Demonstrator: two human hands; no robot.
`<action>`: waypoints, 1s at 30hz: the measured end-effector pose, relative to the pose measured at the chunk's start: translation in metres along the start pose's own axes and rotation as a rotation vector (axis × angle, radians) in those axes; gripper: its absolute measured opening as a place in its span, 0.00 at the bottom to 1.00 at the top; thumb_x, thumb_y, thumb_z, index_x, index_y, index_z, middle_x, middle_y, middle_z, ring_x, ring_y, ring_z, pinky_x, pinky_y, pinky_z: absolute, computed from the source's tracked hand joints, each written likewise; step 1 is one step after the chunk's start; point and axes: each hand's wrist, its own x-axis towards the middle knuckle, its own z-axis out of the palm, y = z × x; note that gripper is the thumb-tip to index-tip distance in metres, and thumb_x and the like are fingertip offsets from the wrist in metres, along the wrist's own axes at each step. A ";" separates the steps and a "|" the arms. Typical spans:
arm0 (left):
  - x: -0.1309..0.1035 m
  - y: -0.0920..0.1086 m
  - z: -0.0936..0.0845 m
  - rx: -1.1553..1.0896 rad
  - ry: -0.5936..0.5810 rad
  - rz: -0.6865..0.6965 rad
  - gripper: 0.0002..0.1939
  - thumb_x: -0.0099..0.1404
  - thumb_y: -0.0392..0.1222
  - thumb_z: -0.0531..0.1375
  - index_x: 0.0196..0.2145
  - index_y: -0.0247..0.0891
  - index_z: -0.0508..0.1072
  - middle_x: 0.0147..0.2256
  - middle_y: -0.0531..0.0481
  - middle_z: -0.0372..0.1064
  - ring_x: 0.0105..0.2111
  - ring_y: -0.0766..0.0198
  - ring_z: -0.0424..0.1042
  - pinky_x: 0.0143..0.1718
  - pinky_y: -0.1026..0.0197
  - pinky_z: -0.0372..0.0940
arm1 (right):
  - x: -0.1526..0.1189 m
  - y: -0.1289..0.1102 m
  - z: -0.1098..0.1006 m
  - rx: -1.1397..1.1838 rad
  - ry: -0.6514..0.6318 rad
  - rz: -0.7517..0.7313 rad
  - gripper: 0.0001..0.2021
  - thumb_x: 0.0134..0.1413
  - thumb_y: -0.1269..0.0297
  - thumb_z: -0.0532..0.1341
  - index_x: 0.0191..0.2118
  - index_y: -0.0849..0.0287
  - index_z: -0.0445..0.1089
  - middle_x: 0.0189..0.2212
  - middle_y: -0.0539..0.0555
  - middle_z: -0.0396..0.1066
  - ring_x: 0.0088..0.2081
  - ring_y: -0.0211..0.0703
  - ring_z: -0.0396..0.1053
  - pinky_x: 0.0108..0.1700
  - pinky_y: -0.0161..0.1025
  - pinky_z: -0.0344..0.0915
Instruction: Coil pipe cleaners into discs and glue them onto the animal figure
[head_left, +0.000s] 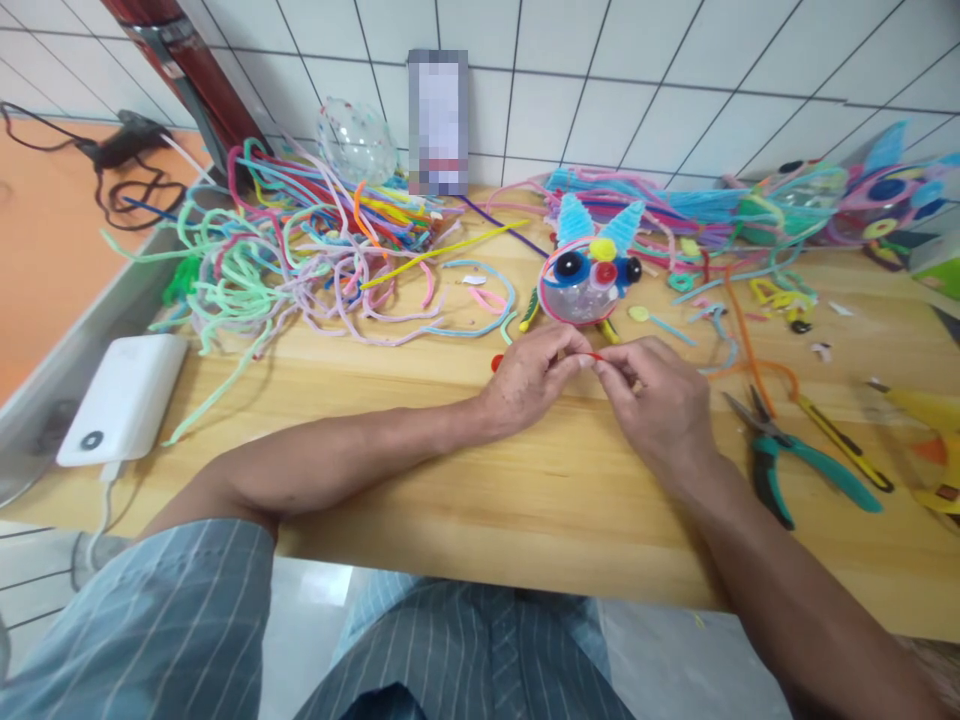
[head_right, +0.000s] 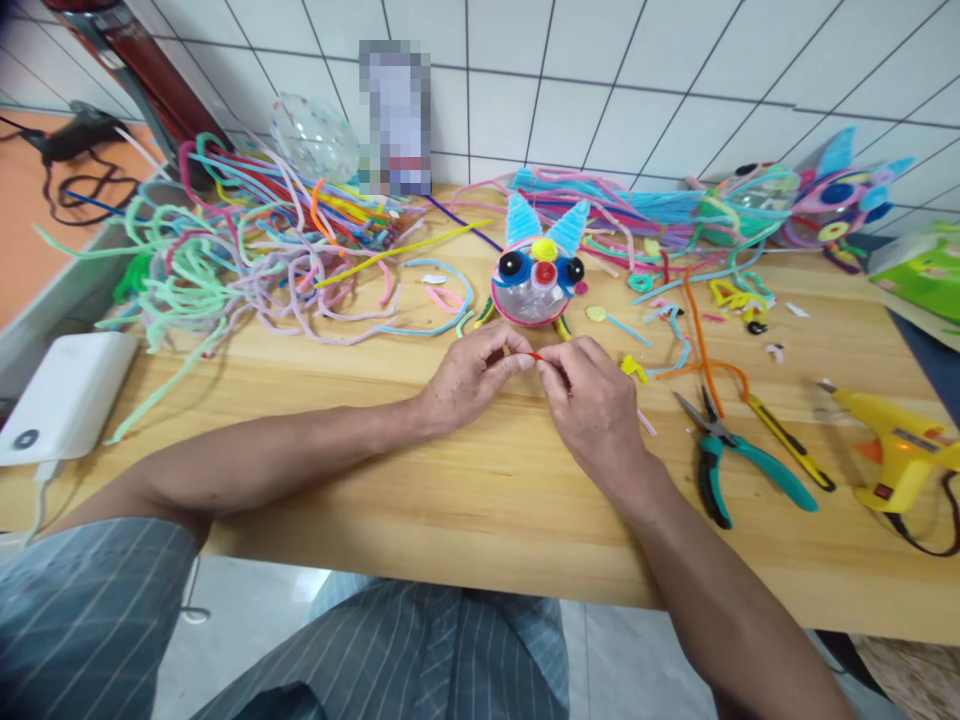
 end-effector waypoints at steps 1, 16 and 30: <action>-0.001 0.000 0.000 -0.022 0.008 -0.023 0.10 0.73 0.44 0.62 0.34 0.38 0.72 0.32 0.51 0.70 0.34 0.65 0.66 0.39 0.61 0.63 | 0.001 -0.001 0.000 0.038 -0.005 0.031 0.05 0.67 0.63 0.63 0.38 0.54 0.76 0.32 0.53 0.76 0.32 0.45 0.73 0.37 0.43 0.68; 0.003 0.000 -0.001 -0.047 -0.057 -0.037 0.09 0.72 0.44 0.63 0.35 0.38 0.73 0.33 0.50 0.71 0.36 0.64 0.67 0.41 0.59 0.63 | 0.003 0.002 -0.004 0.039 -0.043 0.055 0.07 0.65 0.61 0.63 0.35 0.53 0.76 0.30 0.54 0.76 0.31 0.46 0.72 0.35 0.43 0.67; 0.009 0.000 -0.001 -0.290 -0.067 -0.228 0.16 0.70 0.53 0.63 0.37 0.36 0.73 0.34 0.51 0.73 0.33 0.68 0.67 0.38 0.62 0.63 | 0.005 0.003 0.000 0.485 -0.088 0.393 0.08 0.59 0.56 0.68 0.36 0.55 0.77 0.22 0.48 0.73 0.23 0.40 0.69 0.27 0.38 0.66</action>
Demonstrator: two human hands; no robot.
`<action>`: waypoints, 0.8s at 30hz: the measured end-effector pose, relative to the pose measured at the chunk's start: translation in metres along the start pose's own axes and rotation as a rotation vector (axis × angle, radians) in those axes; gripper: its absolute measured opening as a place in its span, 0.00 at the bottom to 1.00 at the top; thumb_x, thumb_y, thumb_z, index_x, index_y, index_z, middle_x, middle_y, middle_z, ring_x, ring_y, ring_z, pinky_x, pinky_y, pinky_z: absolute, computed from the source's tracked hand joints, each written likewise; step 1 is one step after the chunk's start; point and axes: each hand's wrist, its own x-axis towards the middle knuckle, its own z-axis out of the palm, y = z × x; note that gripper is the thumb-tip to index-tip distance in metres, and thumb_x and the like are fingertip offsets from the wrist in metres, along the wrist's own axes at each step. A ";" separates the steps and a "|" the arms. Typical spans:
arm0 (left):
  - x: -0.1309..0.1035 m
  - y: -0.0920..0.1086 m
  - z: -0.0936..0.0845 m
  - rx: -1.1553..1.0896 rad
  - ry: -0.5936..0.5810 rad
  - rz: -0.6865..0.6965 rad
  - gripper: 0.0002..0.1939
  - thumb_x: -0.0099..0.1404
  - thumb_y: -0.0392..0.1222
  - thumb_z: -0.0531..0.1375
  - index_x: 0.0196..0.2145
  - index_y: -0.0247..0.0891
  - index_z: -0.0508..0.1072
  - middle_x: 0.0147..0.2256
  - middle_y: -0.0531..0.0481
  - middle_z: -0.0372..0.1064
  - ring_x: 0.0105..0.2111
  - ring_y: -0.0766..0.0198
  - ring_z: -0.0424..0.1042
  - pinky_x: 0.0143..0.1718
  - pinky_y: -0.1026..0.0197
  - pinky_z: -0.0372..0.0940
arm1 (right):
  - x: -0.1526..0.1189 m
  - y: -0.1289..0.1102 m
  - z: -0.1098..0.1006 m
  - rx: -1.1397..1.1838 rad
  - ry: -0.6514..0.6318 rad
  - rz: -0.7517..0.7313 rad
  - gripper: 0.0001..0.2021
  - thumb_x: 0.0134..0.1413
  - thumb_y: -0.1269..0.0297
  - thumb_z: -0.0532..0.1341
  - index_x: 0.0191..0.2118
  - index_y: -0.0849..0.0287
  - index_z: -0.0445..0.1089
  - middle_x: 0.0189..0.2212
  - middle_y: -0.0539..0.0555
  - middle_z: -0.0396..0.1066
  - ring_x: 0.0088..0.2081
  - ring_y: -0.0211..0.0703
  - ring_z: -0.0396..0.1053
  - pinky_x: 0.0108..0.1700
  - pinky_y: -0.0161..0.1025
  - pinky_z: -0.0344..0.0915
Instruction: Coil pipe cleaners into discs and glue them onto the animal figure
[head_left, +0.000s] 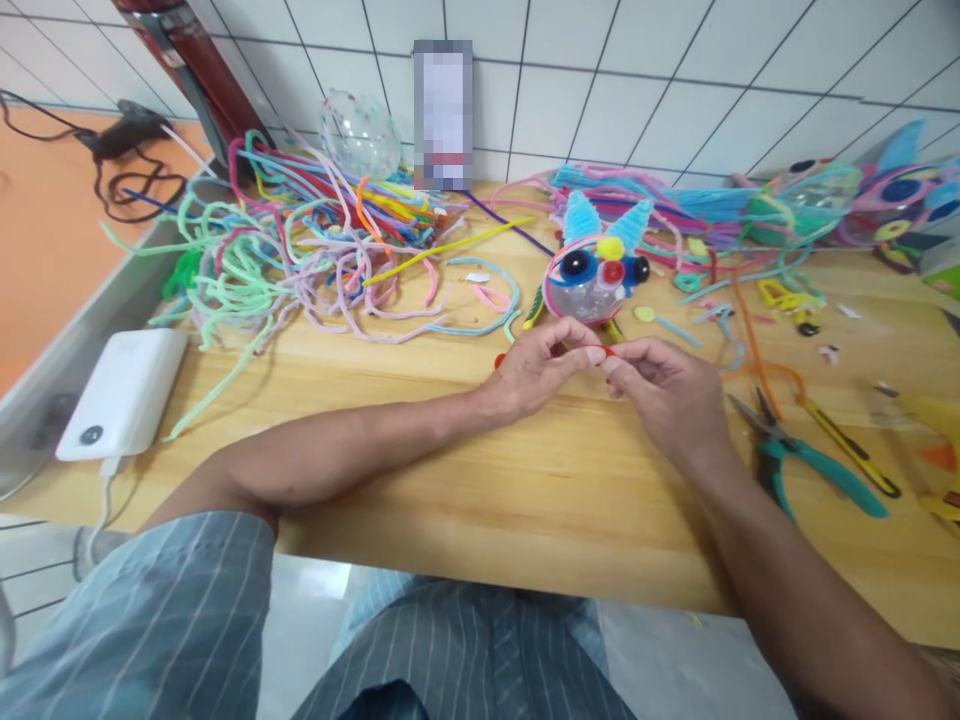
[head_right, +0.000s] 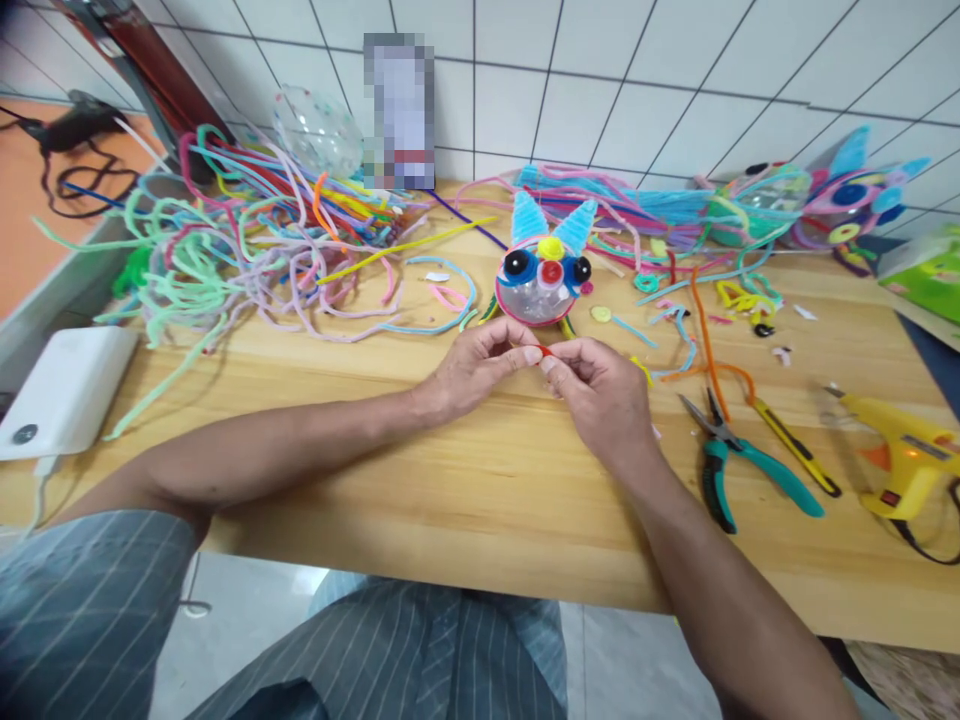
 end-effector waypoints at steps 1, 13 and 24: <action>0.003 0.006 -0.003 0.033 -0.021 0.020 0.15 0.71 0.52 0.63 0.37 0.36 0.73 0.35 0.51 0.74 0.34 0.68 0.68 0.39 0.62 0.63 | 0.000 0.001 -0.002 -0.042 0.024 -0.021 0.08 0.59 0.56 0.68 0.36 0.54 0.77 0.23 0.49 0.74 0.24 0.41 0.70 0.28 0.39 0.66; 0.026 0.053 -0.032 0.283 -0.200 0.089 0.05 0.67 0.35 0.67 0.32 0.34 0.76 0.30 0.53 0.72 0.32 0.67 0.69 0.38 0.59 0.64 | 0.005 0.001 -0.015 -0.001 0.018 0.017 0.09 0.55 0.52 0.72 0.34 0.49 0.77 0.22 0.48 0.74 0.22 0.46 0.71 0.26 0.44 0.69; 0.014 0.040 -0.020 0.573 -0.205 0.076 0.05 0.68 0.34 0.64 0.33 0.38 0.77 0.29 0.54 0.74 0.32 0.63 0.71 0.35 0.60 0.59 | -0.002 -0.004 -0.004 -0.298 0.010 -0.202 0.06 0.61 0.57 0.68 0.35 0.52 0.77 0.28 0.51 0.76 0.27 0.43 0.71 0.31 0.42 0.67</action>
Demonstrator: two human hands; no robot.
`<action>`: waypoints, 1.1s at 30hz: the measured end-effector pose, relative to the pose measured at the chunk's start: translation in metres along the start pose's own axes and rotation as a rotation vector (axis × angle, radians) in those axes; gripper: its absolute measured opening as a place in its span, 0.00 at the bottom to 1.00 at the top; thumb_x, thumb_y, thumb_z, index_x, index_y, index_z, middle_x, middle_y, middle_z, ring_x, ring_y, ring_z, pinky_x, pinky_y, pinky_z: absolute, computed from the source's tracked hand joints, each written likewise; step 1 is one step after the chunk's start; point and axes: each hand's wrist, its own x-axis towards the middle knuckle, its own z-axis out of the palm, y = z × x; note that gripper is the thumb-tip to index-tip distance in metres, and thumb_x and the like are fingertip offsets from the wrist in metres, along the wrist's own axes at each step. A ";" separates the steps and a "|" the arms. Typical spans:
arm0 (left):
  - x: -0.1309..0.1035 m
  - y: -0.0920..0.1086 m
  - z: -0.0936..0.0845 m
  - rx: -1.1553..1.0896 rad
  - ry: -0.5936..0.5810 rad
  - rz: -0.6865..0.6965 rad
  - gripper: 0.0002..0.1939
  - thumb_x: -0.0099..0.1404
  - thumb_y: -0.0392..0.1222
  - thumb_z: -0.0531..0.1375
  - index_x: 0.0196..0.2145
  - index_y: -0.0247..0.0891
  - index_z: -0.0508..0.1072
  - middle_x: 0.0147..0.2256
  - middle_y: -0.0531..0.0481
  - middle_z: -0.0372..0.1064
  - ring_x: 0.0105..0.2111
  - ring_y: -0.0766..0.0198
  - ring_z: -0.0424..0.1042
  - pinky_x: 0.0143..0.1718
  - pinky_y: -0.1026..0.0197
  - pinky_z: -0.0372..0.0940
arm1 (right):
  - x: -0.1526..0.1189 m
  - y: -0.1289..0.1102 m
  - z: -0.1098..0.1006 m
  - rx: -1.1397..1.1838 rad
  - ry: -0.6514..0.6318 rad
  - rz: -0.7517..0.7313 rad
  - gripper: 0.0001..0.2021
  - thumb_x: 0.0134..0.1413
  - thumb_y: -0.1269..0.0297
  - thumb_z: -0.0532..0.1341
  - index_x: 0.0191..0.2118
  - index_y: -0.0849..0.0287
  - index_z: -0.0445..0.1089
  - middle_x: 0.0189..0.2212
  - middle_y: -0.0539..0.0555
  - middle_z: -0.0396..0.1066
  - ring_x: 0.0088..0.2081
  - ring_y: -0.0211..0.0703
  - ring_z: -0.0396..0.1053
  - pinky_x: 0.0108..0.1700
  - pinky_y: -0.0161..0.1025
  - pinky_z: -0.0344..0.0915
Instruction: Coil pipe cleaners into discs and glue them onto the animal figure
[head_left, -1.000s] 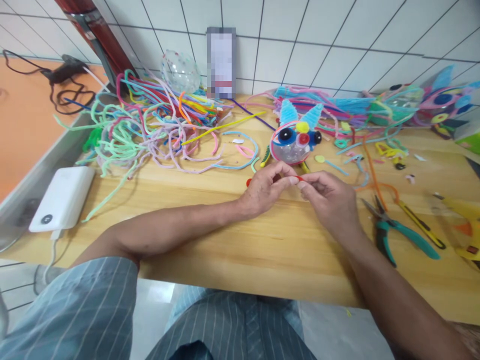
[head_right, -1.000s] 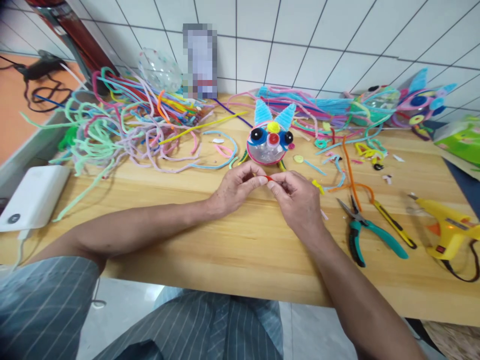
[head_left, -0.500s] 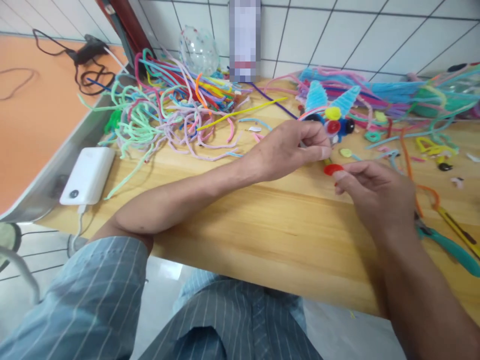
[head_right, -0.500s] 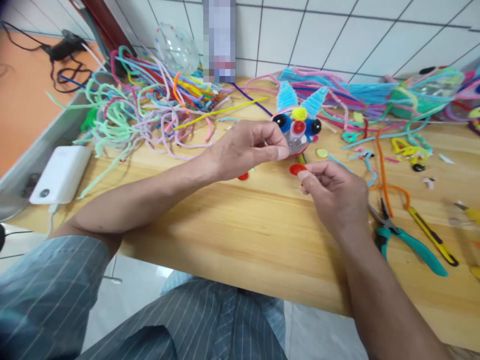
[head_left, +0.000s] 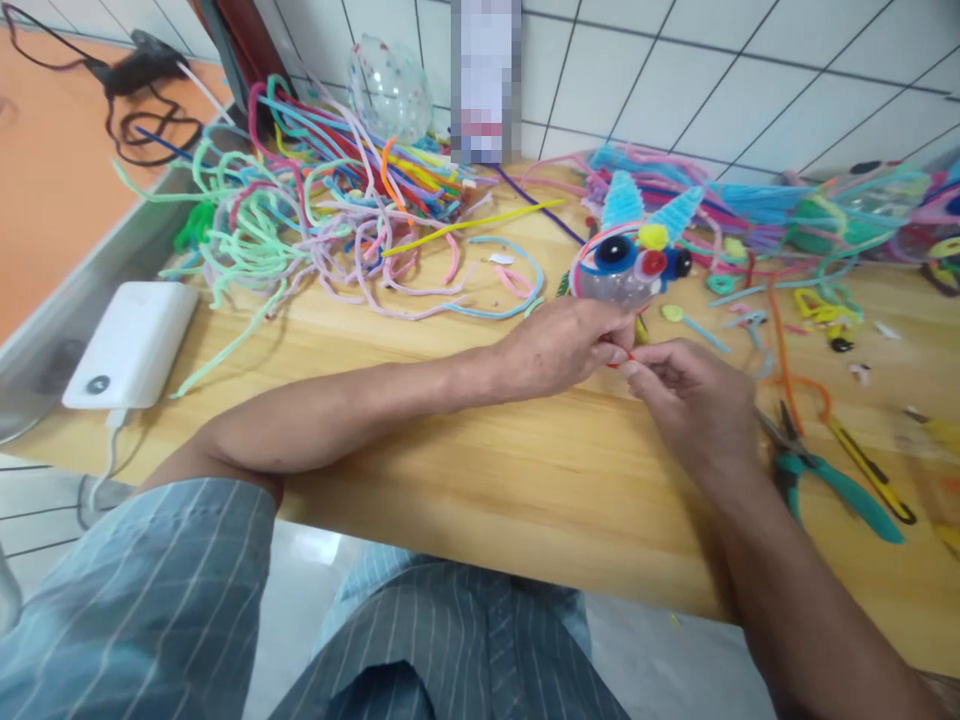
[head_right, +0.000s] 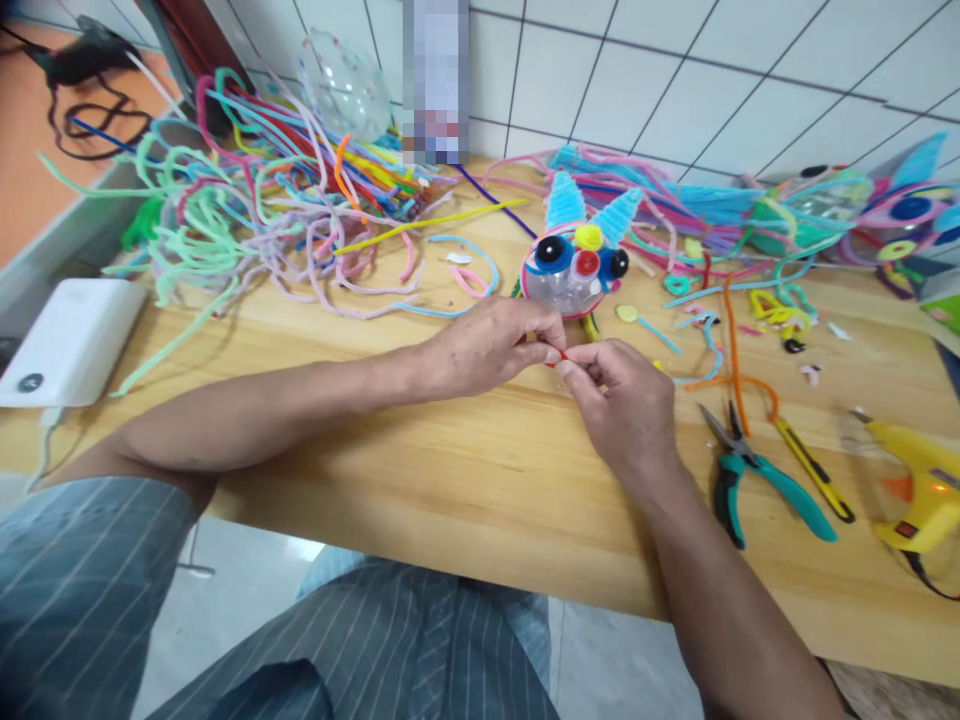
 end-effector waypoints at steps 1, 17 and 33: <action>-0.001 0.000 0.000 0.031 0.007 -0.001 0.06 0.68 0.33 0.62 0.33 0.38 0.76 0.31 0.53 0.75 0.33 0.63 0.72 0.36 0.59 0.60 | 0.000 0.000 0.000 0.003 -0.007 0.004 0.05 0.61 0.58 0.67 0.35 0.52 0.77 0.28 0.51 0.76 0.28 0.43 0.72 0.31 0.42 0.67; -0.011 -0.013 0.032 -0.298 0.189 0.005 0.06 0.72 0.40 0.60 0.36 0.37 0.72 0.34 0.51 0.74 0.34 0.66 0.69 0.39 0.61 0.64 | 0.002 -0.003 0.000 0.178 0.014 0.142 0.06 0.60 0.58 0.66 0.34 0.53 0.77 0.23 0.49 0.75 0.24 0.41 0.71 0.28 0.39 0.66; -0.016 -0.014 0.036 -0.231 0.317 0.119 0.08 0.74 0.39 0.59 0.35 0.38 0.70 0.33 0.52 0.72 0.34 0.66 0.68 0.40 0.62 0.64 | 0.003 -0.009 0.001 0.407 -0.022 0.268 0.07 0.55 0.57 0.70 0.34 0.53 0.78 0.22 0.49 0.75 0.23 0.41 0.71 0.28 0.39 0.68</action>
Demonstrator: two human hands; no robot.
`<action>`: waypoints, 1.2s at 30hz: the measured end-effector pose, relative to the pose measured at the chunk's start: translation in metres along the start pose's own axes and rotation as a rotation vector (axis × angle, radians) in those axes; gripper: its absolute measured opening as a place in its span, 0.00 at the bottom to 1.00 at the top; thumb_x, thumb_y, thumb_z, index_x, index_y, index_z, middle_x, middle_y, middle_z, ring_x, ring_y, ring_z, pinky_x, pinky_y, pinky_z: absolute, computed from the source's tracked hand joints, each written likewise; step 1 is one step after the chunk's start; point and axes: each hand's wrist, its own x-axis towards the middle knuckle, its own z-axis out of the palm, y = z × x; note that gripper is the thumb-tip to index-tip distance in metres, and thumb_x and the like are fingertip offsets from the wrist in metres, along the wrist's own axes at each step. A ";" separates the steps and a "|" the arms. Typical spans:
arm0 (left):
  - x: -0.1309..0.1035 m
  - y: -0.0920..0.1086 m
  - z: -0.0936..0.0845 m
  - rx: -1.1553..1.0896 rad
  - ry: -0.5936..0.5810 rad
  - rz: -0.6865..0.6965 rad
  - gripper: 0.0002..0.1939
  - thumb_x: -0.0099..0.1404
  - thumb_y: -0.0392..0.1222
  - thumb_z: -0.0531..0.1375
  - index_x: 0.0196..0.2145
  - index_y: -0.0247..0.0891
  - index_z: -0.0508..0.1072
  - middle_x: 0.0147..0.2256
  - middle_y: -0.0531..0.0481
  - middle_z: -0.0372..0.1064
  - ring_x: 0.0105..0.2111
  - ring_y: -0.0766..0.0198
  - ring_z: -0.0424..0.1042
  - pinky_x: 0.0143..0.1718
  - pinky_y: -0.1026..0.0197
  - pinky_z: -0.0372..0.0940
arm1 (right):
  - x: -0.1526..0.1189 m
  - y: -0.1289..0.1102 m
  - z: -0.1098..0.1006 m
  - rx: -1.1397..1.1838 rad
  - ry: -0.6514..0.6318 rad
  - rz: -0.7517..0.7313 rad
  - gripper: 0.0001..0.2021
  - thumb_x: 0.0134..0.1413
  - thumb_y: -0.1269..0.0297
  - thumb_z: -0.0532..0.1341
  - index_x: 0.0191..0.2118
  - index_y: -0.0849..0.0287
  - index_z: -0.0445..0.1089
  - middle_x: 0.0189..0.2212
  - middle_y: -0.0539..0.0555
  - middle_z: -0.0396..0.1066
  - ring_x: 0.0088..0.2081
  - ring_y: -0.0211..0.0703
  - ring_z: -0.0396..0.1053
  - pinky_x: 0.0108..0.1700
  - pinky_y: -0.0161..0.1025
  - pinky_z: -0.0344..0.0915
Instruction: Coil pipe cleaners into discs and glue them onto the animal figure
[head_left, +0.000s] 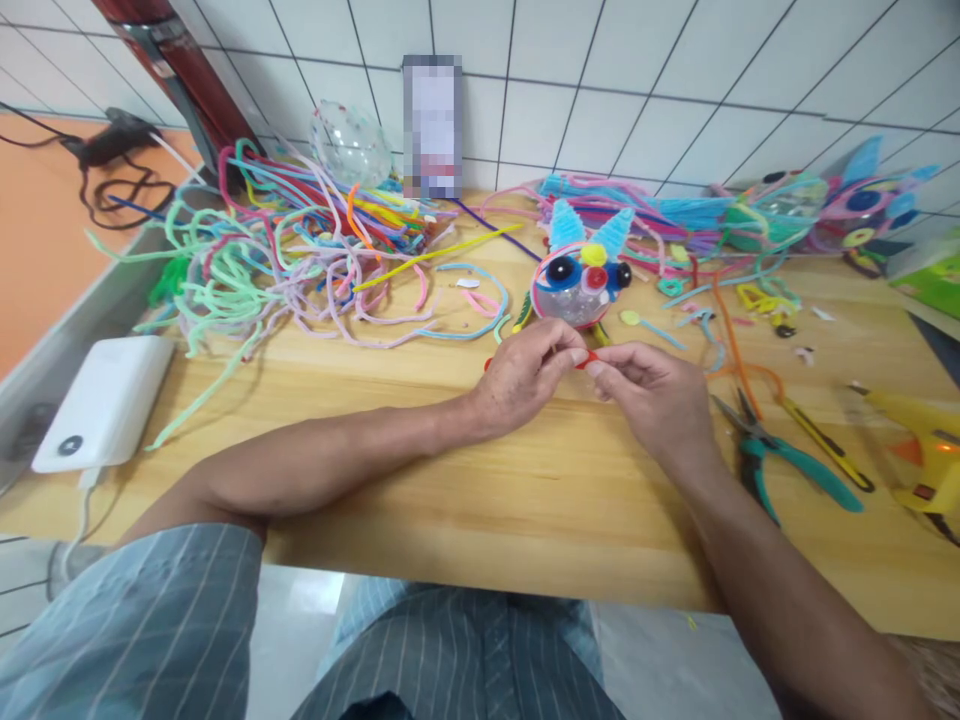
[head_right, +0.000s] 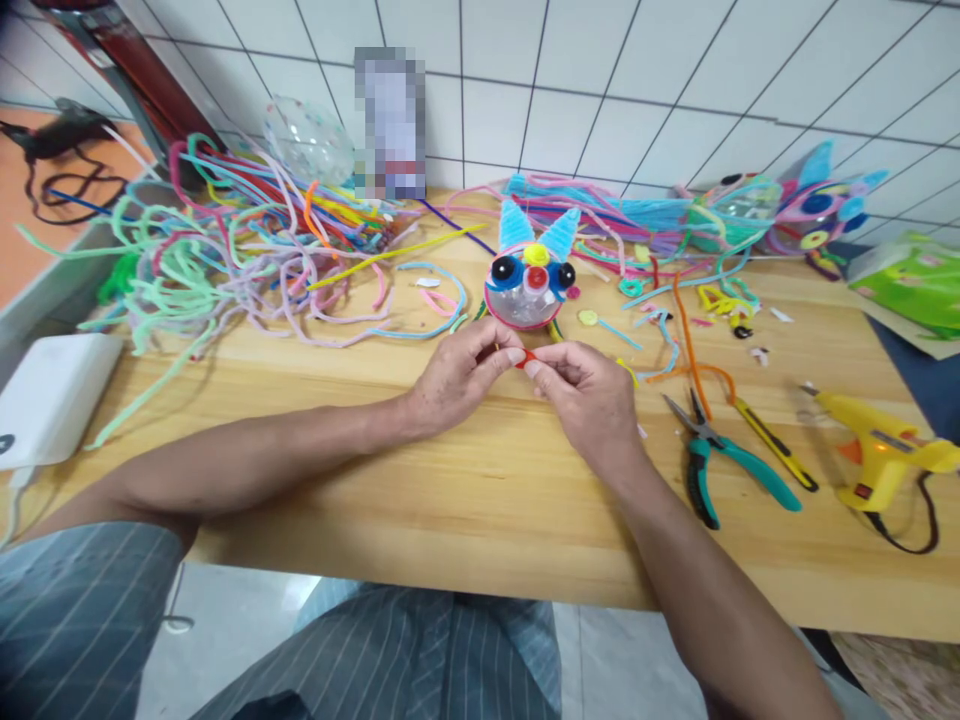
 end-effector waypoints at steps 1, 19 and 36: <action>-0.001 0.000 0.001 -0.041 0.007 -0.034 0.08 0.74 0.40 0.59 0.35 0.37 0.70 0.33 0.52 0.72 0.34 0.67 0.68 0.40 0.62 0.63 | 0.001 -0.001 0.000 0.016 0.001 0.015 0.07 0.55 0.56 0.71 0.33 0.53 0.78 0.22 0.48 0.75 0.23 0.41 0.71 0.28 0.39 0.69; 0.000 0.000 -0.001 -0.045 -0.014 -0.034 0.08 0.74 0.41 0.60 0.35 0.37 0.71 0.34 0.50 0.73 0.35 0.66 0.69 0.42 0.61 0.65 | 0.000 0.004 -0.002 -0.107 0.019 -0.087 0.07 0.56 0.57 0.70 0.32 0.53 0.79 0.26 0.50 0.76 0.26 0.40 0.69 0.29 0.38 0.64; 0.004 -0.005 -0.006 0.047 -0.104 -0.021 0.08 0.74 0.40 0.59 0.35 0.37 0.71 0.32 0.51 0.72 0.35 0.65 0.69 0.40 0.61 0.64 | -0.002 0.003 -0.004 -0.334 0.067 -0.225 0.06 0.61 0.59 0.67 0.35 0.52 0.81 0.29 0.52 0.78 0.29 0.44 0.73 0.35 0.43 0.68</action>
